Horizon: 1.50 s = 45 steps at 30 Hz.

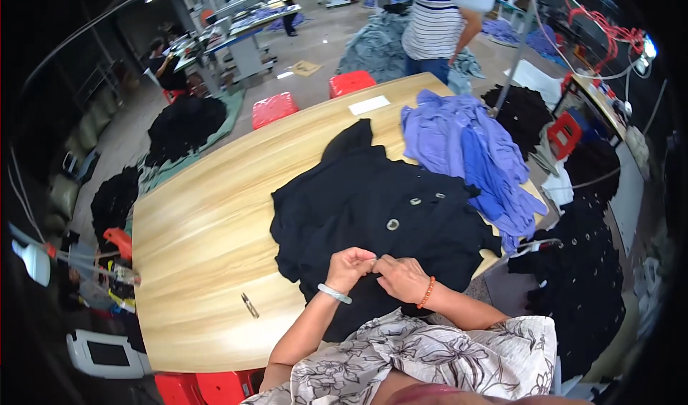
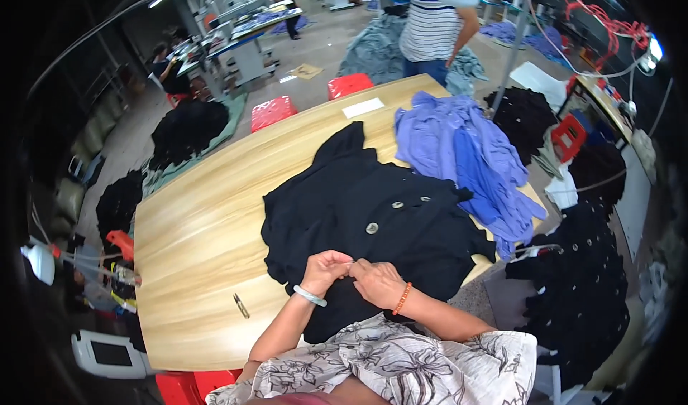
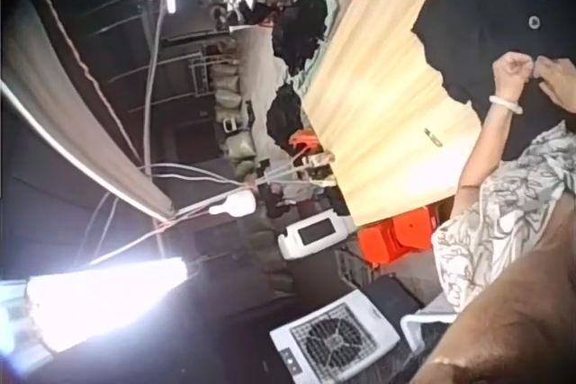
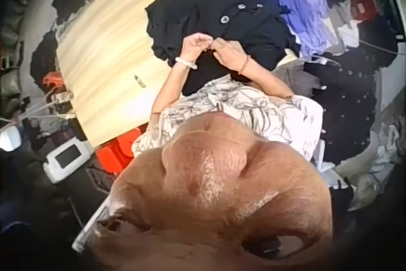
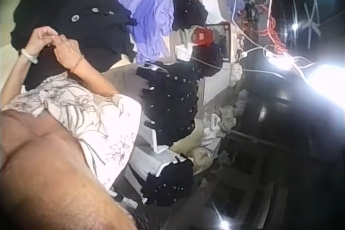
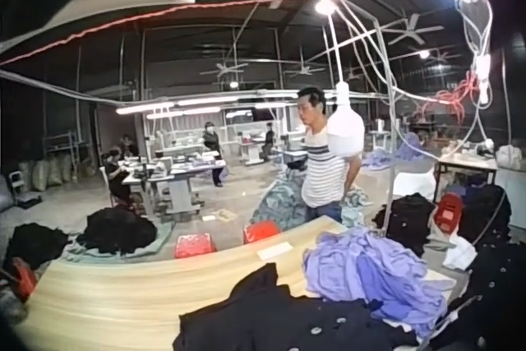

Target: Attaching tags and fasteners to black garments at a workbench in a factory setting.

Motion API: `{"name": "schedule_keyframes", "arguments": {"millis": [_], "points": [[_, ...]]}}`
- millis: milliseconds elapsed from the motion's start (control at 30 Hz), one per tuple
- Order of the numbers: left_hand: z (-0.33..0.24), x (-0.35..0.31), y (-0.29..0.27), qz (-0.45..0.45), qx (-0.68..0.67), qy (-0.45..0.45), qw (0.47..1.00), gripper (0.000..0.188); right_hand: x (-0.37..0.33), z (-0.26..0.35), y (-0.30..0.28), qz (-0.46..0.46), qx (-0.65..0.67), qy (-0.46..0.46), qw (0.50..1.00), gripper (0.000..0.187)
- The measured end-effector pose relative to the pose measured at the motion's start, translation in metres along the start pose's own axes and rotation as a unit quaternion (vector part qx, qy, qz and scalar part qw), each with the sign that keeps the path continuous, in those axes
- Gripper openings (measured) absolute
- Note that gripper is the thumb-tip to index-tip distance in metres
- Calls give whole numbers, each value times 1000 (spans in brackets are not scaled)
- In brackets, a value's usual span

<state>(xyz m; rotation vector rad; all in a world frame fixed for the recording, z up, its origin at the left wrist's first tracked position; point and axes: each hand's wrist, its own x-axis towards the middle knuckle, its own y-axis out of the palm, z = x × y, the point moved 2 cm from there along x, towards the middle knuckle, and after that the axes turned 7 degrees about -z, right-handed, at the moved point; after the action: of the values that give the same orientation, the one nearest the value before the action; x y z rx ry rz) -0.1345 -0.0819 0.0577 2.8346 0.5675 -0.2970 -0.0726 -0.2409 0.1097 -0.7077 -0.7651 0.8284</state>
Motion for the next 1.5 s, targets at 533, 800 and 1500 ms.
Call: {"name": "schedule_keyframes", "arguments": {"millis": [533,800,1500], "points": [[-2,-18,-4,14,181,185,966,29,14,-15,-11,53,65,67,994,31],[-9,-25,11,-91,291,255,917,19,19,-22,-12,63,81,43,994,29],[-12,-14,3,9,252,270,929,12,24,-39,-23,73,203,-5,976,16]]}}
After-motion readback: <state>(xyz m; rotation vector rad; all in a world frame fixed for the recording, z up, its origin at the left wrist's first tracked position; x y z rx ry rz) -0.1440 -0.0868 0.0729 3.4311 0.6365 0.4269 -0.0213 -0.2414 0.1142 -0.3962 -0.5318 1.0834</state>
